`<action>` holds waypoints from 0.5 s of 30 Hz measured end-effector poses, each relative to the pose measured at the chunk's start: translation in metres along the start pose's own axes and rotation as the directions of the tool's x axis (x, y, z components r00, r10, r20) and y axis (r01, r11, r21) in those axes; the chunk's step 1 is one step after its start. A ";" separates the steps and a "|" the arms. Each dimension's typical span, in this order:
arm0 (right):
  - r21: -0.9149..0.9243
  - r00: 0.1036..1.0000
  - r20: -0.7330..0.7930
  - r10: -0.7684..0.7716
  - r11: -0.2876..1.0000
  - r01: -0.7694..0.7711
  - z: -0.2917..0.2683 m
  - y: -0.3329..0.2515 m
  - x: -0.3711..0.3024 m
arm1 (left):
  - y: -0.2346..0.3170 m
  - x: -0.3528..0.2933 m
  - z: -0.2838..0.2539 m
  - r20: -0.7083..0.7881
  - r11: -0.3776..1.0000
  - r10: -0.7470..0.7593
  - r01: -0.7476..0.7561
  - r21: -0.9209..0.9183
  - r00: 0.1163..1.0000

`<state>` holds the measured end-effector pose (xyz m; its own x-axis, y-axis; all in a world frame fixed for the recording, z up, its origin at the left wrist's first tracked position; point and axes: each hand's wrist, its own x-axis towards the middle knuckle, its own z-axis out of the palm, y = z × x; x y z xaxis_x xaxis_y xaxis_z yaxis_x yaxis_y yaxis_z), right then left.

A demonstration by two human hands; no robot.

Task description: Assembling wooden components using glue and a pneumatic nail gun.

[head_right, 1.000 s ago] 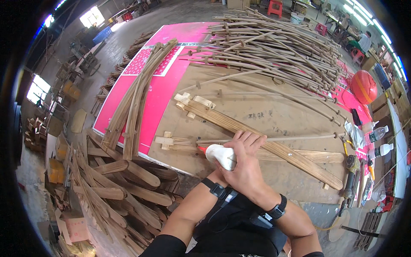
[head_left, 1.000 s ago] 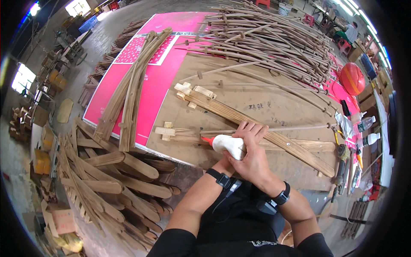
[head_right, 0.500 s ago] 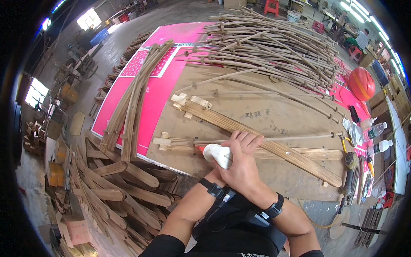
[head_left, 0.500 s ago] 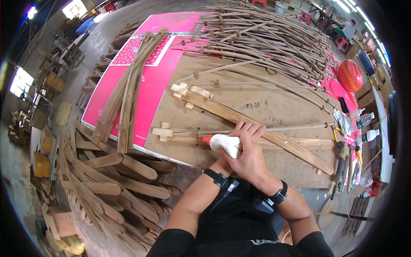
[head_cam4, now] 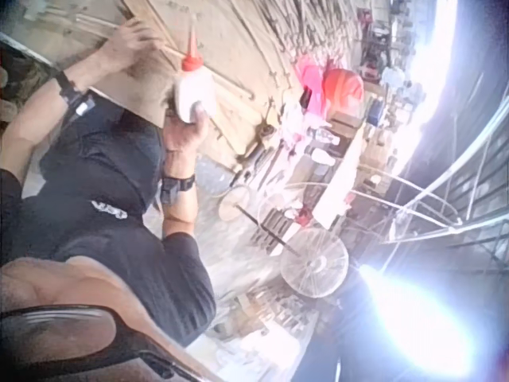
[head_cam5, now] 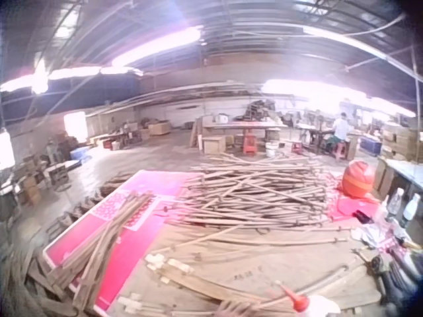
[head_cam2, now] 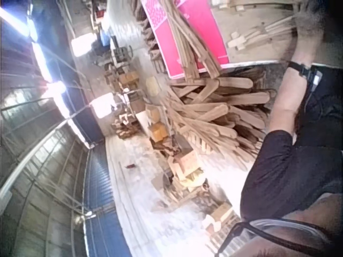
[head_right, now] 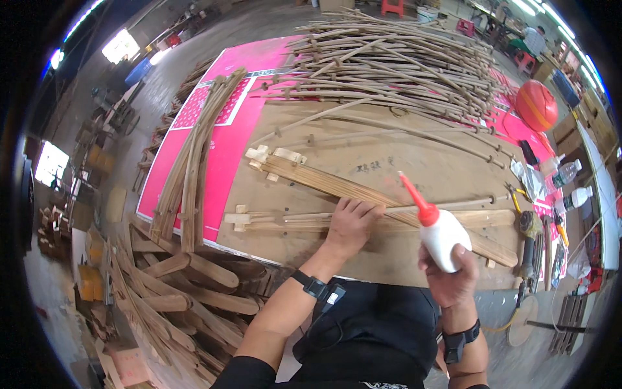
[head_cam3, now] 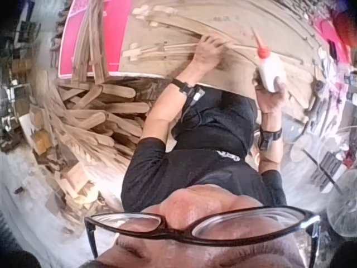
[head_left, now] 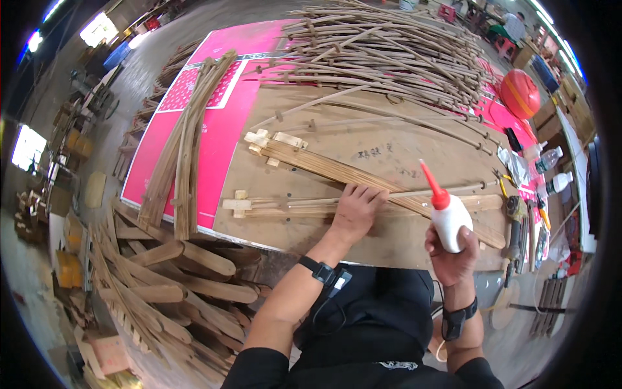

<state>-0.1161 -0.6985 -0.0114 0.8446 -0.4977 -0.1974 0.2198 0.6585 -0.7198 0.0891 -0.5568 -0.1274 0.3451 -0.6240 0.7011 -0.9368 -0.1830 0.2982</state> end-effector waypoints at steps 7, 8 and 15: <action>0.048 0.980 -0.180 0.081 0.996 -0.074 -0.072 -0.010 -0.027 | 0.003 0.011 -0.008 0.074 0.996 0.013 -0.019 0.083 0.997; 0.096 0.983 -0.172 0.062 0.994 -0.046 -0.069 -0.007 -0.029 | 0.000 0.007 -0.010 0.066 0.994 0.010 -0.017 0.110 0.998; 0.002 0.999 0.021 -0.048 0.999 0.048 -0.102 -0.015 -0.051 | -0.004 -0.001 -0.004 0.077 0.985 0.074 -0.085 0.151 0.994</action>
<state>-0.2117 -0.7407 -0.0581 0.8431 -0.5167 -0.1491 0.2605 0.6349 -0.7274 0.0930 -0.5527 -0.1265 0.2693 -0.6924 0.6694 -0.9607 -0.2421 0.1362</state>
